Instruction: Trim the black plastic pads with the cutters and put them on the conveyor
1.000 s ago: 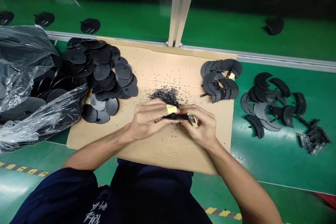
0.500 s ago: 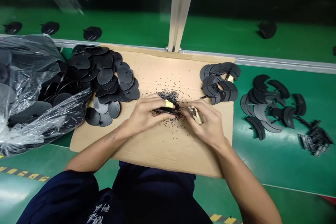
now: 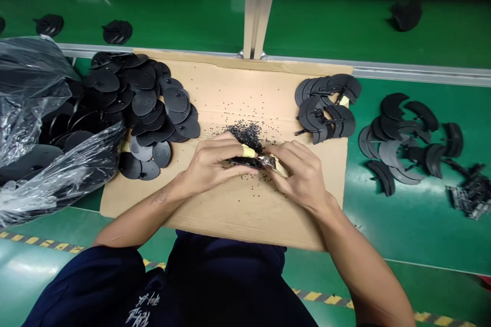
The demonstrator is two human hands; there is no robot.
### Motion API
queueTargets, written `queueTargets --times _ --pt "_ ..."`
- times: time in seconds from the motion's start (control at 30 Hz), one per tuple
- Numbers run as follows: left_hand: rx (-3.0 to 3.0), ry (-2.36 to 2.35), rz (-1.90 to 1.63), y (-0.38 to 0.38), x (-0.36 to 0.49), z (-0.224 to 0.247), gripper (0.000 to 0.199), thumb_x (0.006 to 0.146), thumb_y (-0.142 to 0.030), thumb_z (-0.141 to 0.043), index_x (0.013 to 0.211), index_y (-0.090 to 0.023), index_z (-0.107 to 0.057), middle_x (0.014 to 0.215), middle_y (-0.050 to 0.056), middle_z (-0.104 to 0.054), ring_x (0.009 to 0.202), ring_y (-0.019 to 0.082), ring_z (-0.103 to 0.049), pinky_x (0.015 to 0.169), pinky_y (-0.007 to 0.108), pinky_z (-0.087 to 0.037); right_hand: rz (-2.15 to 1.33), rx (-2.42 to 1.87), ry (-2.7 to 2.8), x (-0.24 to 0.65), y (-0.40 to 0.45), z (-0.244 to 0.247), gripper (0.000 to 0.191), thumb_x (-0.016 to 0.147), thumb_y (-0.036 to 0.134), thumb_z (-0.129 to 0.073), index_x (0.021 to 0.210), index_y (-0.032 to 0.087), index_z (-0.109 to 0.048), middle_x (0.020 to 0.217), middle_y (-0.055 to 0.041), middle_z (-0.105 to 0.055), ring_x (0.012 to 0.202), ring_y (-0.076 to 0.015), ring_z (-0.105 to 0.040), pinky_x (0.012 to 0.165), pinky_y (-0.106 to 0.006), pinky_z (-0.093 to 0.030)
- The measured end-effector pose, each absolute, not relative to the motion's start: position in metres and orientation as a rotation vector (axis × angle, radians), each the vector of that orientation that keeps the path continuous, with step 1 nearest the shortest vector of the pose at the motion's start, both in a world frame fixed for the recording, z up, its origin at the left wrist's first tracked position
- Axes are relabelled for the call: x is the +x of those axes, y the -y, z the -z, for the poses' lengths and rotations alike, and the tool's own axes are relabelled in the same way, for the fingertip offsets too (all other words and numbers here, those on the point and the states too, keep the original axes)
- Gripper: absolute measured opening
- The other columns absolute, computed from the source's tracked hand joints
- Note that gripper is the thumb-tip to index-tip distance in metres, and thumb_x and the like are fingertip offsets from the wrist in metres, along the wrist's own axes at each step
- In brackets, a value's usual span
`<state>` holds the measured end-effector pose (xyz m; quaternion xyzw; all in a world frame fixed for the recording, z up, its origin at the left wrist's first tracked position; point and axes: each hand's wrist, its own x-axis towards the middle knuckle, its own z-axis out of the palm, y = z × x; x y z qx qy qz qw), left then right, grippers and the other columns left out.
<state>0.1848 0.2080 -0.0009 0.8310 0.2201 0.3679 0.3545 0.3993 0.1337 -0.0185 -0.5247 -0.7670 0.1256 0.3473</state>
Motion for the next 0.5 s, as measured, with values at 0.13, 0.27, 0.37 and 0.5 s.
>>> queueTargets --times 0.13,0.27,0.37,0.5 --pt "2.158 -0.575 -0.949 -0.2076 0.185 0.0015 0.026 0.083 -0.04 -0.08 0.095 -0.017 -0.076 0.084 0.005 -0.077 0.075 0.014 -0.064 0.073 0.028 -0.052 -0.305 -1.354 2.01 0.3983 -0.1334 0.0185 0.021 0.09 0.015 -0.058 0.108 0.018 -0.069 0.09 -0.0075 -0.073 0.074 -0.02 -0.062 0.067 -0.034 -0.048" --pt "2.159 -0.571 -0.951 -0.2067 0.1854 0.0018 0.027 0.083 -0.041 -0.08 0.096 -0.017 -0.076 0.083 0.005 -0.077 0.075 0.014 -0.064 0.072 0.028 -0.052 -0.25 -1.353 2.021 0.3967 -0.133 0.0192 0.017 0.092 0.015 -0.057 0.104 0.017 -0.07 0.086 -0.0072 -0.073 0.072 -0.0191 -0.062 0.067 -0.032 -0.049" --pt "2.139 -0.562 -0.954 -0.2051 0.187 0.0027 0.024 0.085 -0.038 -0.079 0.097 -0.017 -0.076 0.083 0.004 -0.077 0.074 0.013 -0.064 0.07 0.027 -0.051 -0.142 -1.398 2.053 0.3963 -0.1317 0.0191 0.016 0.093 0.013 -0.056 0.099 0.016 -0.07 0.079 -0.0058 -0.072 0.069 -0.0182 -0.062 0.065 -0.031 -0.047" --pt "2.118 -0.586 -0.93 -0.2049 0.1884 0.0025 0.022 0.087 -0.037 -0.077 0.095 -0.017 -0.076 0.082 0.004 -0.076 0.071 0.013 -0.063 0.069 0.026 -0.051 -0.064 -1.439 2.088 0.3974 -0.1305 0.0187 0.018 0.091 0.009 -0.054 0.094 0.017 -0.07 0.075 -0.0039 -0.072 0.067 -0.0166 -0.062 0.063 -0.029 -0.045"
